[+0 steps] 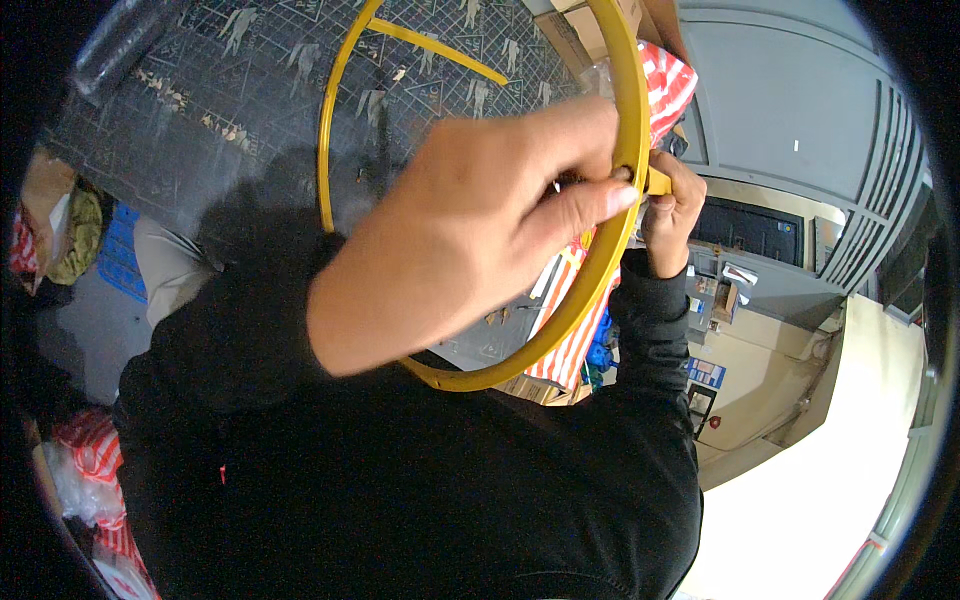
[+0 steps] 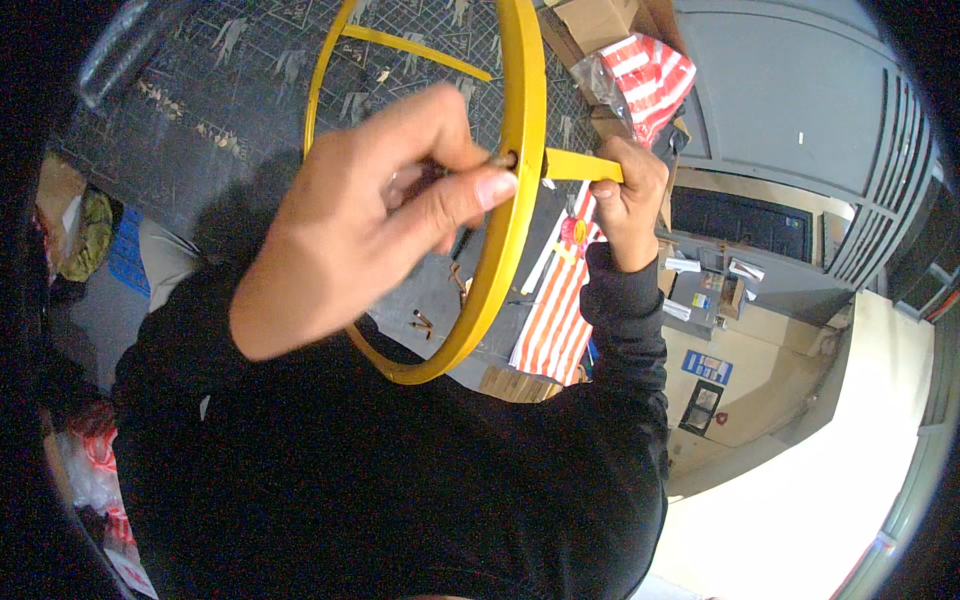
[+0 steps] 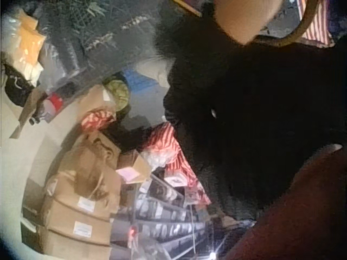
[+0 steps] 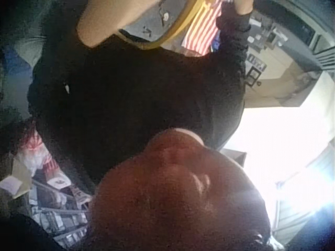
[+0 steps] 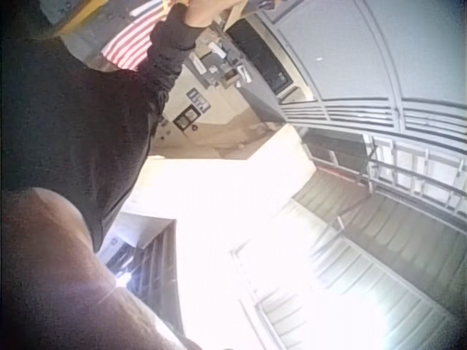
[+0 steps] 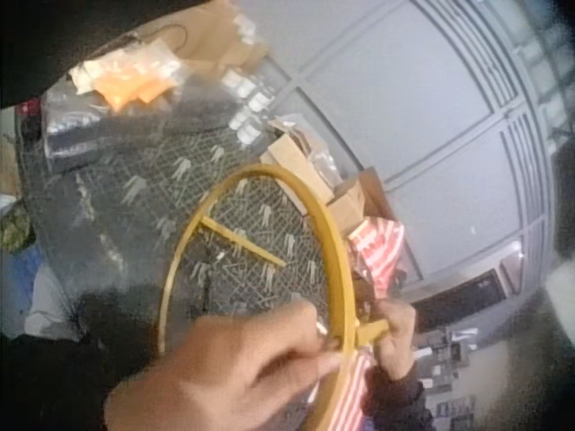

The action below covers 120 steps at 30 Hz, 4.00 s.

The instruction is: The person assembles a yellow circular metal frame by inserting and tightening metal fasteners into pre-drilled holes. They rotate the frame to access different attachment points and secure a crossbar. The person then lifts the assembled frame and places it on the floor.

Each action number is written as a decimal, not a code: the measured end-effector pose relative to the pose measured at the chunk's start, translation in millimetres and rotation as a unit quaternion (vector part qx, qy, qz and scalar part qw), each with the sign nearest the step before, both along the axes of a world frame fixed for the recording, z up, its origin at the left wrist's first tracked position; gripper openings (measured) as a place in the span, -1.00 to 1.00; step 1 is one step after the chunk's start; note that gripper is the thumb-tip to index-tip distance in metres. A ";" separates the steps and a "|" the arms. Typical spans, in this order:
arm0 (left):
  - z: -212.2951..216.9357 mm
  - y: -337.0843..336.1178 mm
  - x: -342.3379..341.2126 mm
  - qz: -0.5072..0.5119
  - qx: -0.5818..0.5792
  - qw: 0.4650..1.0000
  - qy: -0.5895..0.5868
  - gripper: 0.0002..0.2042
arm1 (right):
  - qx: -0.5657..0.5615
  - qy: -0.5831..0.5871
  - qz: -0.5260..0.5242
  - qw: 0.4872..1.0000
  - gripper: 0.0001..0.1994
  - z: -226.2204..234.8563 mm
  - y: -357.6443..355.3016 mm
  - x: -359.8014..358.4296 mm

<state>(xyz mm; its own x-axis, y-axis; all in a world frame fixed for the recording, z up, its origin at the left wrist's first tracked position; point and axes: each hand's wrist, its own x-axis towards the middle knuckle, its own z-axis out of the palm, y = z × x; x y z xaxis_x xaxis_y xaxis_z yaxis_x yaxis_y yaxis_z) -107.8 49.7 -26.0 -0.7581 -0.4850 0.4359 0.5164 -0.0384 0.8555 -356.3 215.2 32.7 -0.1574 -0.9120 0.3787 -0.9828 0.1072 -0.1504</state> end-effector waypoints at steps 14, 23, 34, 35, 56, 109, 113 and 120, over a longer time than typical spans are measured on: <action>10.0 -17.3 26.8 0.000 -0.238 0.969 -0.072 -0.87 | 0.076 -0.042 0.019 0.996 -0.24 11.8 6.2 7.0; 17.8 -23.3 18.9 -0.001 -0.309 0.948 -0.075 -0.83 | 0.094 -0.074 0.042 0.992 -0.32 14.5 8.9 1.2; 34.5 -45.7 11.7 -0.037 -0.470 0.879 -0.070 -0.83 | 0.116 -0.085 0.053 0.988 -0.31 8.9 15.3 1.5; 33.9 -48.7 11.4 -0.038 -0.480 0.874 -0.065 -0.82 | 0.132 -0.101 0.047 0.985 -0.32 9.6 14.5 0.2; 67.1 -114.2 -44.9 -0.187 -0.604 0.774 -0.026 -0.79 | 0.280 -0.227 0.001 0.933 -0.41 47.3 4.6 -10.1; 86.2 -92.3 -16.4 -0.199 -0.282 0.904 -0.252 -0.74 | 0.066 0.087 0.017 0.994 -0.50 27.4 14.3 36.0; 86.8 -93.3 -17.4 -0.171 -0.384 0.887 -0.193 -0.71 | 0.095 0.035 0.003 0.995 -0.47 29.6 17.5 40.7; 102.1 -100.6 -30.4 -0.082 -0.703 0.704 0.048 -0.73 | 0.136 -0.103 -0.031 0.985 -0.38 35.6 22.4 47.6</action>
<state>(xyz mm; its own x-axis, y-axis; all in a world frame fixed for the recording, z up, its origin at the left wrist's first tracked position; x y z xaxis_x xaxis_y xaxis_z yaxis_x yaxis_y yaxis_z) -138.2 -50.9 76.1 -0.6884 0.5689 0.4500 0.6619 0.7464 0.0688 -308.8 237.6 68.3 -0.2646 -0.9614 0.0752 -0.9248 0.2309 -0.3024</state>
